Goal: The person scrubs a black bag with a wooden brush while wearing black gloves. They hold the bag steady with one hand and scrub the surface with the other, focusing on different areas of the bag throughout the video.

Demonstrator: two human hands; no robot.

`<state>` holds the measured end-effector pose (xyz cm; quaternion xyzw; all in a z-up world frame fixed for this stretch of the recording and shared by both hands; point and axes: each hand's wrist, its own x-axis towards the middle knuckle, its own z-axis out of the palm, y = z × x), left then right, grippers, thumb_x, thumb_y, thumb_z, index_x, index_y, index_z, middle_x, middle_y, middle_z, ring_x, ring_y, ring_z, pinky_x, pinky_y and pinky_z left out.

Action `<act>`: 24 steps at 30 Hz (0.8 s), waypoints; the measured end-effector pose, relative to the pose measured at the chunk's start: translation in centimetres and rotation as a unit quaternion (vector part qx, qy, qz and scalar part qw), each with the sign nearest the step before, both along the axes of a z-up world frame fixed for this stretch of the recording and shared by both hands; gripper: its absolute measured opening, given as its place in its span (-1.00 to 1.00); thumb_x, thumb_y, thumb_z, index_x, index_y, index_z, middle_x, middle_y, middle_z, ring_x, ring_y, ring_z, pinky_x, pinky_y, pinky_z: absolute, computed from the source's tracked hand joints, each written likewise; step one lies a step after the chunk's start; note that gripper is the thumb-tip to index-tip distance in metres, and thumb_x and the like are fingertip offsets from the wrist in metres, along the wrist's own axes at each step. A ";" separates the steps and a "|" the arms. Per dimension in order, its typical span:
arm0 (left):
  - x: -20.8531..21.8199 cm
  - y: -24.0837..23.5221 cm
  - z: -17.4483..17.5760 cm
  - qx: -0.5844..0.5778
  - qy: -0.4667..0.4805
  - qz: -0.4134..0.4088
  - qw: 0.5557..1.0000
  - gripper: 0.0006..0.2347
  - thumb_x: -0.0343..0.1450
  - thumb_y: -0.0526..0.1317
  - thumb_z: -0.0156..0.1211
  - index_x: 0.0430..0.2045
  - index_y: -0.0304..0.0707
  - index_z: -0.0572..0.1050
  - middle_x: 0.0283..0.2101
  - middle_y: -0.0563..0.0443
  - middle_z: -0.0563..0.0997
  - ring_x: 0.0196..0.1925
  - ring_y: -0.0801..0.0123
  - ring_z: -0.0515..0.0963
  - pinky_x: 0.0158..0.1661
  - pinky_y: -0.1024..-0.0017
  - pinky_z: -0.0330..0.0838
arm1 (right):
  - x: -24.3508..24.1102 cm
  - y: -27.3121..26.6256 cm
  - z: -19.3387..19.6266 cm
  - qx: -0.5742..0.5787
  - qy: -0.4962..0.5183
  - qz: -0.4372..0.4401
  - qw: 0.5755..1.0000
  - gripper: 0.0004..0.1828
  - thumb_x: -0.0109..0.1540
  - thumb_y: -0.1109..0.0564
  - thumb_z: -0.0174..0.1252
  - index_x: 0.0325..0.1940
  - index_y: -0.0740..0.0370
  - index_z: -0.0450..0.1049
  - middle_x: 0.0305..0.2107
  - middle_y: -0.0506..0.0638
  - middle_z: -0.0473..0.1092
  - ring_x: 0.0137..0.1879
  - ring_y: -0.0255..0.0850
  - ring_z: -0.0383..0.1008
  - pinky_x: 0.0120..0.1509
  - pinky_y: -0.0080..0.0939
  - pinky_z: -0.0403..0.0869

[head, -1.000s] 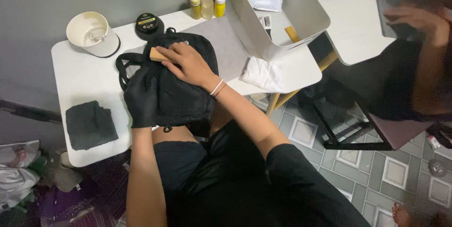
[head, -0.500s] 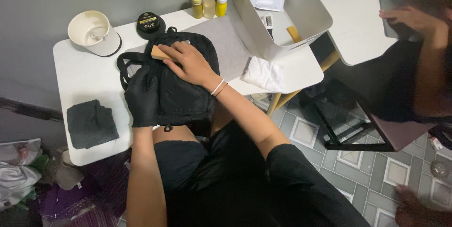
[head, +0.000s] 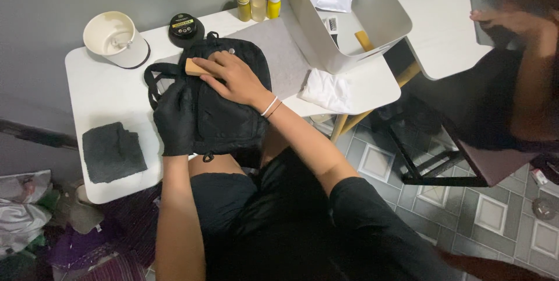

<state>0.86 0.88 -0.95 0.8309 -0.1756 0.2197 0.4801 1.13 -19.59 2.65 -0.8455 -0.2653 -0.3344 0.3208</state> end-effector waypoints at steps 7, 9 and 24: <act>-1.3 -0.7 2.4 0.009 -0.003 -0.028 1.000 -0.74 0.40 -0.15 0.56 -0.15 -0.23 0.64 -0.15 -0.19 0.70 -0.01 -0.04 0.66 0.01 0.13 0.54 | 0.3 -0.3 -0.6 0.003 0.015 0.031 0.999 -0.61 0.42 0.01 0.09 0.35 0.00 0.41 -0.26 0.02 0.38 -0.26 -0.12 0.31 -0.11 -0.13 0.35; -0.9 -0.4 1.3 0.016 0.018 -0.004 1.000 -0.58 0.36 -0.08 0.59 -0.01 -0.30 0.61 -0.03 -0.26 0.66 0.08 -0.09 0.61 0.05 0.12 0.52 | 0.9 -0.4 -1.1 -0.017 0.014 -0.007 1.000 -0.62 0.40 -0.04 0.09 0.29 0.00 0.45 -0.18 0.09 0.43 -0.15 0.11 0.41 -0.07 0.07 0.38; 1.2 0.3 -1.9 0.034 0.029 0.001 0.999 -0.58 0.31 -0.02 0.60 -0.03 -0.13 0.61 -0.01 -0.15 0.65 0.13 0.00 0.59 0.04 0.15 0.55 | 1.1 -0.2 -1.1 -0.003 0.029 -0.093 0.995 -0.65 0.34 -0.05 0.21 0.19 0.00 0.56 -0.19 0.07 0.49 -0.11 0.04 0.46 0.03 0.01 0.40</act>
